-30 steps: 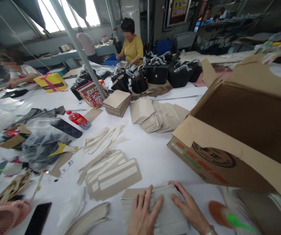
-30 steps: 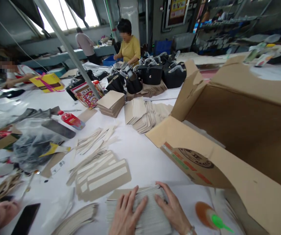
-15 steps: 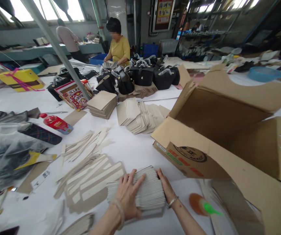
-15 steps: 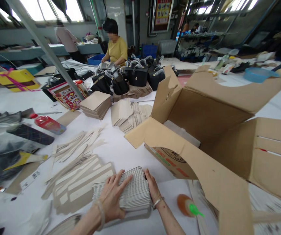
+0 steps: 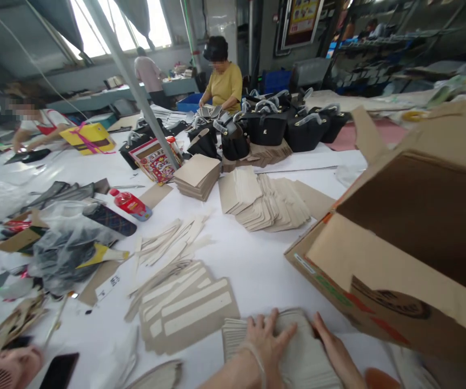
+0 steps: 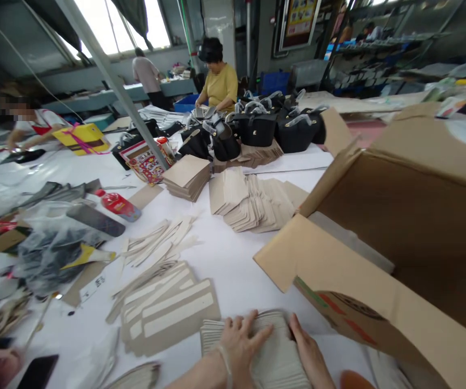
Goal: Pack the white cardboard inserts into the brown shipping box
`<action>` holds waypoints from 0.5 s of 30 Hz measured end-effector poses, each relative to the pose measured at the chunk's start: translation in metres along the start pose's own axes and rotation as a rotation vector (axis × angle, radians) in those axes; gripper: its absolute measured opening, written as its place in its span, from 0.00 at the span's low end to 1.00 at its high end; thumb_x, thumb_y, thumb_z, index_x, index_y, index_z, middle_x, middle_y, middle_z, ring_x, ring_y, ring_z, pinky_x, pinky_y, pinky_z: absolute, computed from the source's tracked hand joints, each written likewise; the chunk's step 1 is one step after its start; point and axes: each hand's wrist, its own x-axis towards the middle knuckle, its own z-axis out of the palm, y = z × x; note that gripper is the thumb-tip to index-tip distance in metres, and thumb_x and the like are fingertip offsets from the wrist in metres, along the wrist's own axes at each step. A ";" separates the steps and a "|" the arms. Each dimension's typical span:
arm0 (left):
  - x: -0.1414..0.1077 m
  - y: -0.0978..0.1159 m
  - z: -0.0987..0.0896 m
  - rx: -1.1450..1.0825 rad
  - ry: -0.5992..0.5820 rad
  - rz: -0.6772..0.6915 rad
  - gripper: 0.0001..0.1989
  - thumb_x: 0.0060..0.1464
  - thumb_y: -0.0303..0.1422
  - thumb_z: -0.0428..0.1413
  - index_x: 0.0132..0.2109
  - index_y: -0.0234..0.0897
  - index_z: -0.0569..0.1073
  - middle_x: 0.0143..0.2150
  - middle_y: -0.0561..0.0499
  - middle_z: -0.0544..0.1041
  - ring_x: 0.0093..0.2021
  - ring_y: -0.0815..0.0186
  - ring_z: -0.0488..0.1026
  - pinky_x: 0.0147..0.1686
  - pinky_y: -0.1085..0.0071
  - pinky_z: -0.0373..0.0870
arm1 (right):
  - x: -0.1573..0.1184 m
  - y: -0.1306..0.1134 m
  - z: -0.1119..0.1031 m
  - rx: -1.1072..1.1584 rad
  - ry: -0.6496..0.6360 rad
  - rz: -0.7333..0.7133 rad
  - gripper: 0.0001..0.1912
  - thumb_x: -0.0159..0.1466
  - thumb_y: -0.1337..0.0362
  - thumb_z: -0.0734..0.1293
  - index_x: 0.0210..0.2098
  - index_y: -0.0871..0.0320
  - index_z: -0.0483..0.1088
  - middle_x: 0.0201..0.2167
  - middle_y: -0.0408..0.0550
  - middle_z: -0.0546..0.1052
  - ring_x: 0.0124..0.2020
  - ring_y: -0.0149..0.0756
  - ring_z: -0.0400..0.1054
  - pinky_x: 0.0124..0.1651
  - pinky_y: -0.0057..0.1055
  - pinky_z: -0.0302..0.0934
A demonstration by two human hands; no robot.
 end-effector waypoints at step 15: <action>-0.097 -0.098 -0.016 -0.407 0.725 -0.272 0.46 0.40 0.39 0.62 0.65 0.35 0.54 0.69 0.41 0.53 0.68 0.54 0.48 0.66 0.59 0.47 | 0.018 -0.092 0.082 -0.231 -0.199 -0.308 0.28 0.55 0.48 0.64 0.50 0.58 0.68 0.45 0.55 0.77 0.45 0.43 0.72 0.47 0.34 0.65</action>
